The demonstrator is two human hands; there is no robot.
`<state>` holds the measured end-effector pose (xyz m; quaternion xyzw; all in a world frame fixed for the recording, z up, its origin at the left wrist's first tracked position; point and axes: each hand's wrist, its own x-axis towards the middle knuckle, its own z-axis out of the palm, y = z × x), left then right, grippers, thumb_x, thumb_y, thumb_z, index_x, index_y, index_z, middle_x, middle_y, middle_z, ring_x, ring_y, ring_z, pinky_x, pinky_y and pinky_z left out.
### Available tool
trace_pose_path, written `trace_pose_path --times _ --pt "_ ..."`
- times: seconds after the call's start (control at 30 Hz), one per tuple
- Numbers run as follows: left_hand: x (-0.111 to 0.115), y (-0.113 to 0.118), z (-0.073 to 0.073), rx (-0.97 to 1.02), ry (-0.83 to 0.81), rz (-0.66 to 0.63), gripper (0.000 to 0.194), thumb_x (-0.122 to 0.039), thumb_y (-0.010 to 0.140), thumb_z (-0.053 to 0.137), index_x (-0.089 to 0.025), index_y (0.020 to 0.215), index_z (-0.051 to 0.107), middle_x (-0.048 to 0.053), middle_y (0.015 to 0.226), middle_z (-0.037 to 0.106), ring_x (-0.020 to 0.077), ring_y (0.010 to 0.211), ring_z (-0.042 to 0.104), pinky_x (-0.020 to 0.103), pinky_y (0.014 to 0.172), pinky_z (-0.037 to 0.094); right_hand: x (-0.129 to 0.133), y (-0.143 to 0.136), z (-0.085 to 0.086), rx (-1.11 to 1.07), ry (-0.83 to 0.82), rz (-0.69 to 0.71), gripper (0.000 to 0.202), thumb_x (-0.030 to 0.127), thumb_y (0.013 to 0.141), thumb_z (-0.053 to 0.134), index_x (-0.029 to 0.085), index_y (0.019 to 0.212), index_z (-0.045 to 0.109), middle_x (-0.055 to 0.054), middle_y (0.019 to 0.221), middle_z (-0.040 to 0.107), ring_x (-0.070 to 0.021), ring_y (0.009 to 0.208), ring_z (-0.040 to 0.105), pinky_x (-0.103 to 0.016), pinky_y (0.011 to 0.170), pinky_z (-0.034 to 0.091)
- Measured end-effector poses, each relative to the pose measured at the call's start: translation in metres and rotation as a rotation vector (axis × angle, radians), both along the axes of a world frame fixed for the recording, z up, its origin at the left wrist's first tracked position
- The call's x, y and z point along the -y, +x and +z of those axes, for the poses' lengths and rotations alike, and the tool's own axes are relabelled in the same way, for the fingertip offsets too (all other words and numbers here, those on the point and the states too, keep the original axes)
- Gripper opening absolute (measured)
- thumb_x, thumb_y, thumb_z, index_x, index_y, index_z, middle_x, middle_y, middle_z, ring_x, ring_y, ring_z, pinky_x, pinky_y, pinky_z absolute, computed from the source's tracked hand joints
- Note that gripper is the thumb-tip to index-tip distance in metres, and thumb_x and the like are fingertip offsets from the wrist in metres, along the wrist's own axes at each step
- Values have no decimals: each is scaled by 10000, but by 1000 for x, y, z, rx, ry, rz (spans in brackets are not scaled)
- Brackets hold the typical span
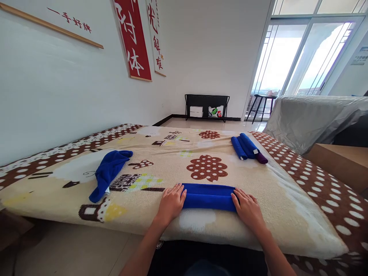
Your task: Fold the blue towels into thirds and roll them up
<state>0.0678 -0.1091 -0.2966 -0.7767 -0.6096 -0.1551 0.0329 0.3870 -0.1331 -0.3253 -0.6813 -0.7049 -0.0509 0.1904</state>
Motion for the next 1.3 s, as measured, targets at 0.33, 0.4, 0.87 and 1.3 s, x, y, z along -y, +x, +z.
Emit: trace_pose_path --times 0.33,0.4,0.87,1.3 --pt "-8 74 15 -13 -117 -351 441 -306 1006 295 -220 1349 558 81 1437 522 211 1351 464 451 1096 368 -12 -73 21 -33 -67 274 447 298 1003 277 197 1305 591 -71 1372 571 -186 1302 501 -381 1069 361" --pt "-16 82 15 -15 -153 -398 443 -315 999 316 -230 1382 523 64 1468 485 200 1370 439 435 1100 370 -18 -77 22 -34 -72 271 444 304 1000 288 194 1316 580 -70 1395 549 -188 1316 487 -391 1072 361" --pt "22 -12 -6 -70 405 -487 403 -194 976 436 -218 1369 519 113 1436 519 256 1336 465 436 1057 416 17 29 -14 67 392 328 398 337 949 489 256 1332 557 -55 1408 542 -209 1267 524 -392 1046 375" --pt "13 -8 -3 -30 206 -302 559 -5 771 431 -212 1271 572 75 1205 648 258 1161 553 460 1058 366 12 21 -7 44 270 262 398 136 782 475 202 1150 612 -63 1164 669 -221 1127 571 -392 1021 333"
